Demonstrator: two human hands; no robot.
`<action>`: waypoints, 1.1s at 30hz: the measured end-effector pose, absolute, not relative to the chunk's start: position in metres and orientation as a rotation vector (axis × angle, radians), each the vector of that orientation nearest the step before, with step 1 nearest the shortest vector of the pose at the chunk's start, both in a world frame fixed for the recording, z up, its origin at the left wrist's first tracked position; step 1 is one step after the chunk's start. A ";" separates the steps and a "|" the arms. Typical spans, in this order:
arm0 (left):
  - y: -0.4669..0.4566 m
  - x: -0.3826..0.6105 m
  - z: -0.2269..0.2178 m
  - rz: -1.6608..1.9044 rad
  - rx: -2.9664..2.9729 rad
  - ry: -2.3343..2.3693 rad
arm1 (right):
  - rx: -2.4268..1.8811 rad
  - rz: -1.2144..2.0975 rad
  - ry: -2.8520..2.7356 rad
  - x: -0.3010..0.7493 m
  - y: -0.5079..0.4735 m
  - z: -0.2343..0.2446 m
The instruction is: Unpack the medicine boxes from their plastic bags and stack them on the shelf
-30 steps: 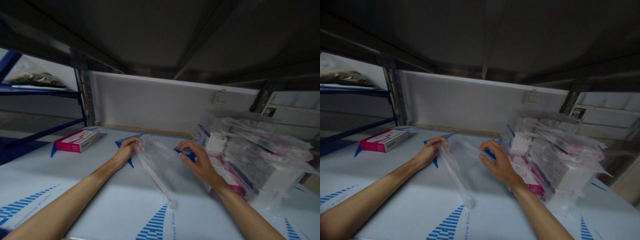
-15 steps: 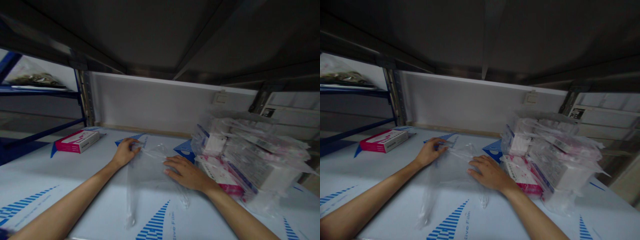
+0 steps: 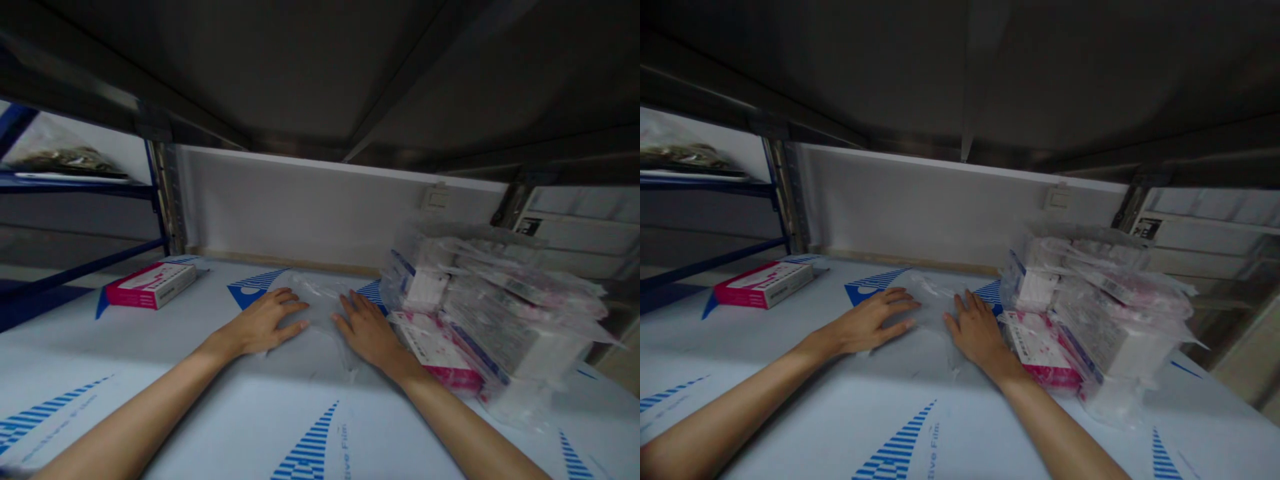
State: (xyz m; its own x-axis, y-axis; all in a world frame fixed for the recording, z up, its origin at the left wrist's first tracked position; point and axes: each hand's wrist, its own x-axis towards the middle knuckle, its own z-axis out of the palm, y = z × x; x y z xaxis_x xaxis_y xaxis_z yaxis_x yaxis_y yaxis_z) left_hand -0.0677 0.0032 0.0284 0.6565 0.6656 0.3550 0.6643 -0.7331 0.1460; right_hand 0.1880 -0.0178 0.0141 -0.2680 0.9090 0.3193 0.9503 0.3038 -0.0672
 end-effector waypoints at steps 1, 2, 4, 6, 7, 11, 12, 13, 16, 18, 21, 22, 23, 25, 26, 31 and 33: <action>0.002 -0.067 0.028 0.582 2.845 1.158 | -1.648 -0.228 -2.264 0.187 -0.020 0.018; 0.001 -0.066 0.028 0.552 2.834 1.190 | -1.594 -0.250 -2.271 0.185 -0.023 0.022; 0.001 -0.065 0.024 0.495 2.810 1.272 | -1.466 -0.256 -2.346 0.182 -0.031 0.028; 0.005 -0.064 0.016 0.464 2.773 1.327 | -1.380 -0.216 -2.429 0.179 -0.035 0.028; 0.007 -0.063 0.012 0.467 2.748 1.345 | -1.363 -0.190 -2.458 0.178 -0.034 0.025; 0.013 -0.059 0.005 0.580 2.718 1.409 | -1.425 -0.141 -2.461 0.181 -0.024 0.009; 0.011 -0.058 0.008 0.623 2.739 1.427 | -1.445 -0.149 -2.448 0.182 -0.022 0.006; 0.009 -0.056 0.012 0.667 2.767 1.447 | -1.460 -0.161 -2.430 0.183 -0.021 0.005; -0.004 -0.052 0.025 0.709 2.834 1.493 | -1.448 -0.188 -2.392 0.184 -0.026 0.009; -0.012 -0.049 0.030 0.631 2.847 1.516 | -1.416 -0.170 -2.394 0.182 -0.031 0.014; -0.015 -0.046 0.025 0.524 2.823 1.545 | -1.392 -0.105 -2.434 0.180 -0.032 0.013; -0.013 -0.045 0.021 0.525 2.809 1.530 | -1.401 -0.092 -2.450 0.181 -0.029 0.010; -0.010 -0.045 0.017 0.542 2.792 1.507 | -1.421 -0.088 -2.463 0.182 -0.026 0.007; -0.003 -0.046 0.008 0.595 2.761 1.456 | -1.471 -0.084 -2.480 0.185 -0.020 0.000; 0.001 -0.047 0.003 0.623 2.750 1.438 | -1.489 -0.084 -2.478 0.186 -0.017 -0.003; 0.009 -0.050 -0.007 0.735 2.767 1.434 | -1.450 -0.211 -2.402 0.186 -0.018 0.001; 0.006 -0.048 -0.006 0.771 2.786 1.464 | -1.444 -0.234 -2.384 0.184 -0.022 0.008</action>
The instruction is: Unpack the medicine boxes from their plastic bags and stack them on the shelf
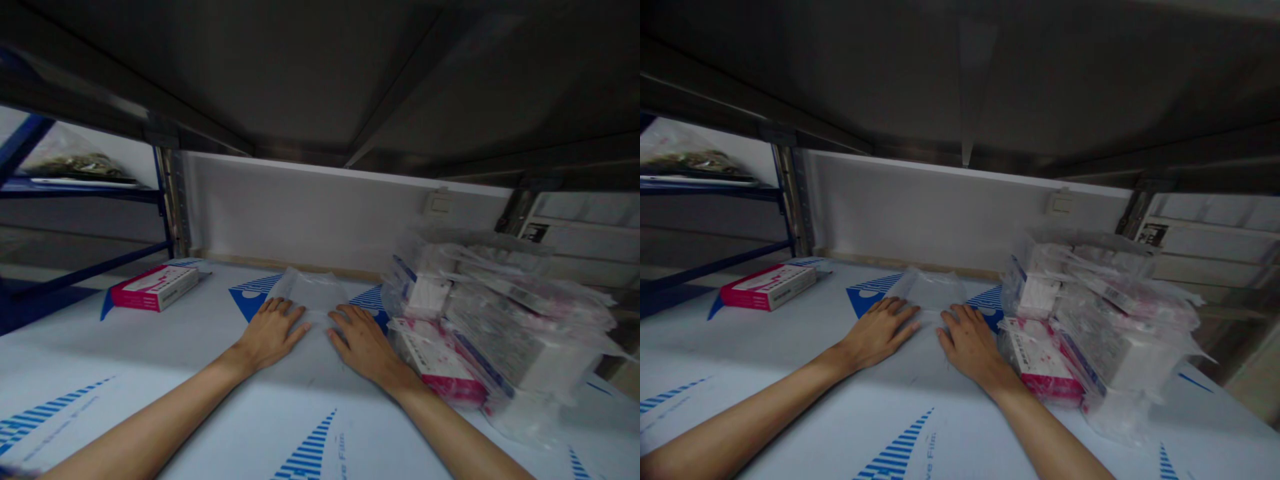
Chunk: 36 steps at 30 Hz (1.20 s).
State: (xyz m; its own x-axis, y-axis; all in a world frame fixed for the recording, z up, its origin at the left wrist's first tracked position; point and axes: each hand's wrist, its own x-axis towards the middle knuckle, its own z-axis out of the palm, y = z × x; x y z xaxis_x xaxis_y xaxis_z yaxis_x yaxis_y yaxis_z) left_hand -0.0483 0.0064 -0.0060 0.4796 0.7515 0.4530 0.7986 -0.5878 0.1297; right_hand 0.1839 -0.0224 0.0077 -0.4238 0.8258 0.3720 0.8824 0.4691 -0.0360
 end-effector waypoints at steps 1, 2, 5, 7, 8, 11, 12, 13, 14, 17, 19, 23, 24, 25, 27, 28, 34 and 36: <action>0.005 -0.047 -0.005 -0.721 -2.603 -1.378 | -1.437 -0.227 -2.385 0.183 -0.025 0.010; 0.003 -0.046 -0.004 -0.705 -2.600 -1.385 | -1.423 -0.213 -2.391 0.182 -0.027 0.012; 0.000 -0.044 -0.002 -0.598 -2.634 -1.418 | -1.359 -0.161 -2.411 0.182 -0.031 0.012; 0.001 -0.044 -0.003 -0.540 -2.663 -1.441 | -1.316 -0.102 -2.428 0.184 -0.030 0.008; 0.002 -0.045 -0.004 -0.523 -2.670 -1.453 | -1.302 -0.070 -2.434 0.185 -0.029 0.005; 0.005 -0.047 -0.005 -0.497 -2.640 -1.486 | -1.306 -0.007 -2.442 0.188 -0.026 0.000; 0.005 -0.048 -0.005 -0.498 -2.621 -1.490 | -1.318 -0.002 -2.442 0.188 -0.025 -0.001; 0.005 -0.048 -0.005 -0.505 -2.607 -1.486 | -1.329 0.000 -2.444 0.189 -0.024 -0.002; 0.005 -0.049 -0.005 -0.517 -2.600 -1.474 | -1.338 0.002 -2.448 0.189 -0.023 -0.002; 0.003 -0.047 -0.005 -0.555 -2.608 -1.426 | -1.335 0.010 -2.461 0.189 -0.023 -0.002; 0.002 -0.046 -0.006 -0.562 -2.629 -1.403 | -1.327 0.013 -2.467 0.189 -0.024 -0.002; 0.002 -0.046 -0.008 -0.535 -2.648 -1.377 | -1.302 -0.048 -2.462 0.191 -0.028 0.007; 0.002 -0.046 -0.007 -0.534 -2.628 -1.374 | -1.299 -0.072 -2.448 0.192 -0.029 0.012; 0.001 -0.046 -0.006 -0.537 -2.602 -1.363 | -1.305 -0.093 -2.425 0.195 -0.031 0.019; -0.002 -0.046 -0.003 -0.559 -2.562 -1.311 | -1.375 -0.136 -2.331 0.202 -0.037 0.035; -0.004 -0.045 0.000 -0.575 -2.558 -1.263 | -1.443 -0.171 -2.268 0.207 -0.041 0.043; -0.022 -0.031 0.013 -0.625 -2.664 -0.844 | -2.200 -0.476 -1.937 0.253 -0.077 0.063; -0.027 -0.025 0.013 -0.619 -2.681 -0.758 | -2.345 -0.454 -1.936 0.267 -0.086 0.059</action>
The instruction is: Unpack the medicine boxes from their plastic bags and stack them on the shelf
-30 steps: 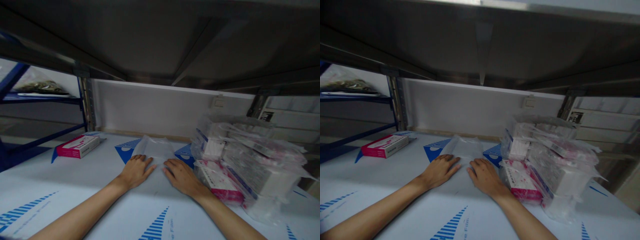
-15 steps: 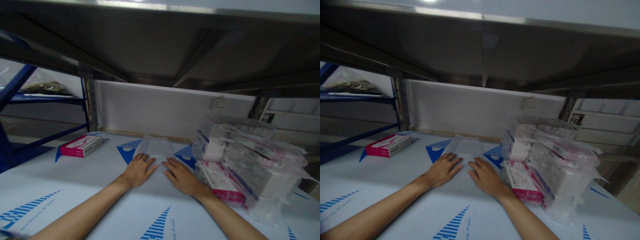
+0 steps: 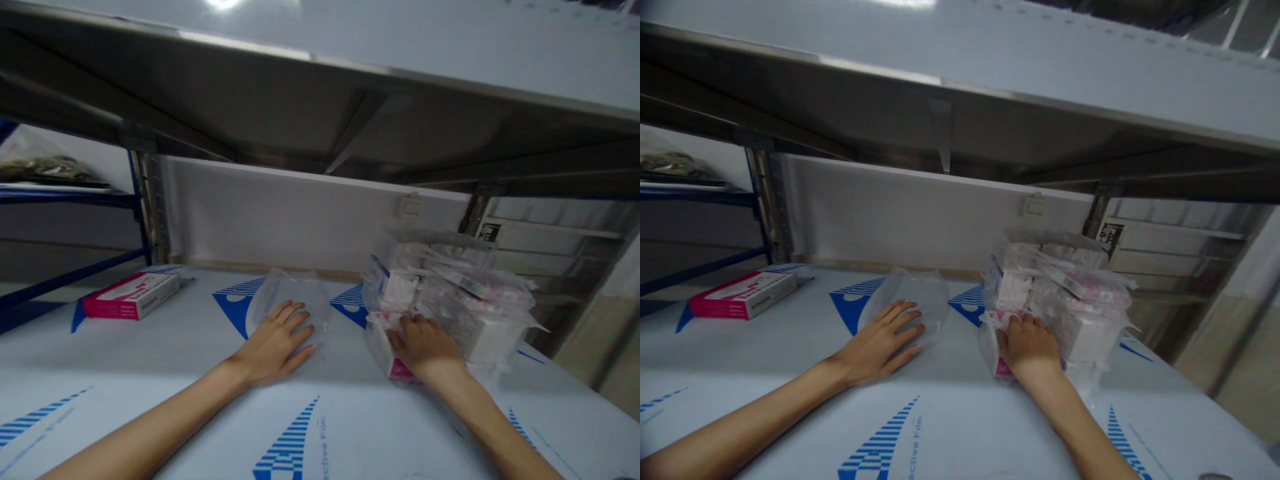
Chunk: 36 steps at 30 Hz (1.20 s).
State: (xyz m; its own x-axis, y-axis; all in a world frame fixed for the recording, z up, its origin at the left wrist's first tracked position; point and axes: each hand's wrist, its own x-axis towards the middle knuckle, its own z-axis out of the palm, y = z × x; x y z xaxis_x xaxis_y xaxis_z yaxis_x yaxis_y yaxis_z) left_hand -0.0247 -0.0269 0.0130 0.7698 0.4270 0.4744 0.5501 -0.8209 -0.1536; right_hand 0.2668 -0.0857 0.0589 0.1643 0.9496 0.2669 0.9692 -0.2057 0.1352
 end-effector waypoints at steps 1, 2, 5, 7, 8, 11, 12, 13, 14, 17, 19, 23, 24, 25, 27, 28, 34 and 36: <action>-0.028 -0.022 0.012 -0.622 -2.691 -0.731 | -2.355 -0.427 -1.965 0.272 -0.088 0.056; -0.029 -0.020 0.012 -0.630 -2.705 -0.712 | -2.326 -0.396 -2.004 0.276 -0.089 0.054; -0.030 -0.018 0.011 -0.672 -2.766 -0.696 | -2.118 -0.240 -2.101 0.282 -0.088 0.047; -0.028 -0.020 0.012 -0.705 -2.806 -0.718 | -1.948 -0.119 -2.114 0.281 -0.087 0.043; -0.028 -0.021 0.013 -0.726 -2.824 -0.735 | -1.854 -0.072 -2.118 0.279 -0.087 0.041; -0.028 -0.026 0.017 -0.839 -2.908 -0.773 | -1.589 0.014 -2.127 0.265 -0.089 0.034; -0.027 -0.027 0.018 -0.896 -2.945 -0.785 | -1.515 0.039 -2.136 0.259 -0.091 0.033; -0.027 -0.029 0.018 -0.961 -2.979 -0.801 | -1.448 0.063 -2.149 0.251 -0.093 0.033; -0.027 -0.030 0.018 -1.031 -3.006 -0.821 | -1.380 0.087 -2.172 0.244 -0.095 0.033; -0.023 -0.034 0.015 -1.241 -3.026 -0.869 | -1.171 0.143 -2.281 0.219 -0.099 0.037; -0.021 -0.037 0.014 -1.355 -3.026 -0.856 | -1.037 0.175 -2.364 0.204 -0.097 0.041; -0.018 -0.045 0.016 -1.478 -3.082 -0.762 | -0.730 0.183 -2.540 0.185 -0.078 0.047; -0.018 -0.047 0.017 -1.478 -3.115 -0.728 | -0.675 0.186 -2.575 0.184 -0.072 0.048; -0.018 -0.049 0.018 -1.461 -3.159 -0.686 | -0.641 0.195 -2.602 0.183 -0.066 0.049; -0.019 -0.050 0.019 -1.390 -3.274 -0.585 | -0.637 0.219 -2.628 0.184 -0.058 0.051; -0.019 -0.050 0.018 -1.341 -3.335 -0.544 | -0.648 0.221 -2.624 0.186 -0.055 0.051; -0.019 -0.043 0.018 -1.213 -3.449 -0.512 | -0.719 0.119 -2.508 0.205 -0.055 0.040; -0.020 -0.043 0.022 -1.194 -3.436 -0.500 | -0.696 0.038 -2.486 0.210 -0.054 0.037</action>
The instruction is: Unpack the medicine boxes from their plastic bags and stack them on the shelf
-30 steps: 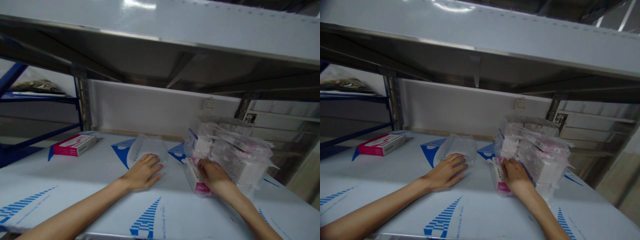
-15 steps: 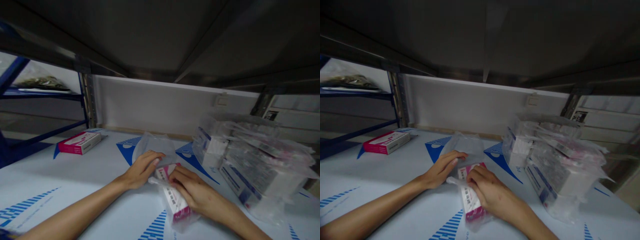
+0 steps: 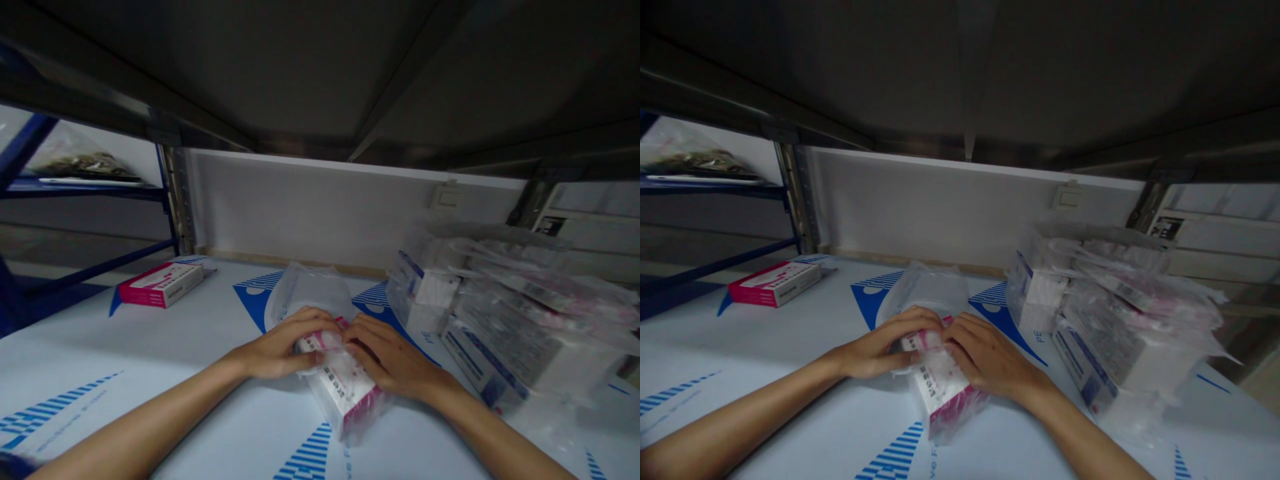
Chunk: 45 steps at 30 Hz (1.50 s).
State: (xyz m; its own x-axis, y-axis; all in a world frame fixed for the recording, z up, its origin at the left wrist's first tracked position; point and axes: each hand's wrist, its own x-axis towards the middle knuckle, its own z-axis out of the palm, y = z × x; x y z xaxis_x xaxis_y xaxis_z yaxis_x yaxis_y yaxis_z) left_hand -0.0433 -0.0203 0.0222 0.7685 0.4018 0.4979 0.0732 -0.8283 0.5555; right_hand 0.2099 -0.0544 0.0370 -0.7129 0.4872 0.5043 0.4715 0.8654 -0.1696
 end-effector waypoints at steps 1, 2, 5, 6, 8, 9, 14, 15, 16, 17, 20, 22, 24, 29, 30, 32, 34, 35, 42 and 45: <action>-0.021 -0.044 0.024 0.844 2.458 0.369 | -0.680 -0.024 -2.470 0.212 -0.053 0.036; -0.022 -0.045 0.027 0.839 2.472 0.394 | -0.667 -0.104 -2.451 0.214 -0.052 0.035; -0.026 -0.047 0.031 0.838 2.512 0.492 | -0.691 -0.403 -2.386 0.220 -0.046 0.035; -0.027 -0.047 0.032 0.841 2.527 0.524 | -0.723 -0.496 -2.361 0.222 -0.044 0.035; -0.031 -0.045 0.032 0.869 2.568 0.592 | -0.802 -0.638 -2.306 0.224 -0.040 0.035; -0.033 -0.044 0.032 0.891 2.595 0.622 | -0.833 -0.685 -2.279 0.226 -0.038 0.035; -0.041 -0.035 0.033 0.962 2.789 0.432 | -0.805 -0.604 -2.233 0.226 -0.048 0.041; -0.043 -0.033 0.034 0.948 2.801 0.364 | -0.751 -0.528 -2.274 0.223 -0.052 0.042; -0.044 -0.032 0.035 0.931 2.793 0.316 | -0.689 -0.451 -2.325 0.220 -0.057 0.044; -0.046 -0.031 0.035 0.923 2.770 0.288 | -0.633 -0.378 -2.381 0.217 -0.061 0.045; -0.047 -0.030 0.035 0.963 2.680 0.303 | -0.592 -0.206 -2.531 0.208 -0.069 0.048; -0.045 -0.030 0.034 0.976 2.646 0.386 | -0.661 -0.120 -2.590 0.206 -0.071 0.050; -0.044 -0.032 0.035 0.963 2.630 0.485 | -0.727 -0.061 -2.616 0.208 -0.069 0.052; -0.048 -0.032 0.041 0.942 2.540 0.635 | -0.786 0.012 -2.637 0.218 -0.064 0.056; -0.049 -0.032 0.042 0.917 2.535 0.650 | -0.794 0.025 -2.642 0.219 -0.064 0.057; -0.050 -0.032 0.044 0.844 2.561 0.661 | -0.807 0.050 -2.646 0.221 -0.064 0.058; -0.048 -0.032 0.045 0.809 2.587 0.661 | -0.813 0.059 -2.635 0.223 -0.064 0.059; -0.047 -0.032 0.046 0.817 2.587 0.655 | -0.821 0.061 -2.625 0.224 -0.063 0.059; -0.042 -0.043 0.073 0.934 2.213 0.404 | -0.753 0.374 -2.530 0.226 -0.061 0.063; -0.046 -0.053 0.097 0.720 2.197 0.412 | -0.623 0.669 -2.413 0.223 -0.065 0.070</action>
State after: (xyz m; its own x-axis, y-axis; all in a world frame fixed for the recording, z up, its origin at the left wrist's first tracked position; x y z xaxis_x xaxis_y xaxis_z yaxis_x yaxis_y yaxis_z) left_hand -0.0535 -0.0458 0.0971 0.7876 0.4980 0.3629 0.0613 -0.6493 0.7581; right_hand 0.2232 -0.0646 0.0697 -0.7389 0.5551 0.3819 0.2790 0.7680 -0.5764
